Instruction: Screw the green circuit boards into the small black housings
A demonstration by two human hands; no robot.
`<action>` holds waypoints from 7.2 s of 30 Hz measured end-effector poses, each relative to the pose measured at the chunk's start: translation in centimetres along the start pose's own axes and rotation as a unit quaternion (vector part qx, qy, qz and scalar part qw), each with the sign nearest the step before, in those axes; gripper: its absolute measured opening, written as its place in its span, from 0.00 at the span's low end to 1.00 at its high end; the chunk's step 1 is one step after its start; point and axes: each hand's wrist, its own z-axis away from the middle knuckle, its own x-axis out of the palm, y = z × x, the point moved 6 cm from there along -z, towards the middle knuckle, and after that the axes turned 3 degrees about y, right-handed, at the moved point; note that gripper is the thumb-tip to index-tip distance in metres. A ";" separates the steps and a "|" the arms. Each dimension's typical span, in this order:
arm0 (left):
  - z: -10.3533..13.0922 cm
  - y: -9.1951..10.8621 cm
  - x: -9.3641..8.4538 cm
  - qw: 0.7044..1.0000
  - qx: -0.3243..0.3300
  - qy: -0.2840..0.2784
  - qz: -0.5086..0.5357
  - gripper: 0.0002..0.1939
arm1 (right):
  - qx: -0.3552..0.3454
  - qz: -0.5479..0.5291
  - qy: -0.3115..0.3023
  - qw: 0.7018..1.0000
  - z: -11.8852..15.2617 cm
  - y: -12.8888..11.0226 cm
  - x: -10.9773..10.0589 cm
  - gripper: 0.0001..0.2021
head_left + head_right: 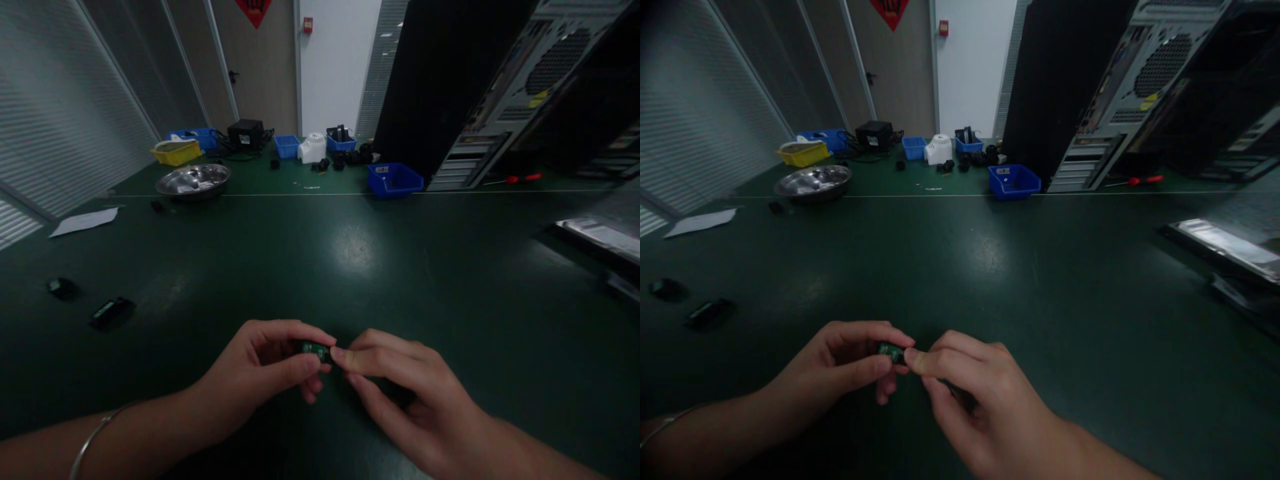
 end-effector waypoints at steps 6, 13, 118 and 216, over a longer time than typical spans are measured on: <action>-0.2 0.2 -0.7 0.999 0.035 0.013 -0.023 0.08 | 0.002 -0.007 0.020 1.000 0.0 0.4 -0.4 0.18; -0.2 0.1 -0.9 0.999 0.039 0.009 -0.026 0.06 | -0.013 0.018 0.035 0.999 0.2 0.2 -0.5 0.23; 0.2 1.1 -0.3 0.991 0.070 0.052 -0.099 0.09 | -0.001 -0.008 0.010 1.000 0.2 0.1 -0.4 0.23; -0.3 1.1 -0.6 0.995 0.067 0.044 -0.058 0.13 | 0.019 -0.042 -0.021 0.999 -0.2 0.3 -0.1 0.22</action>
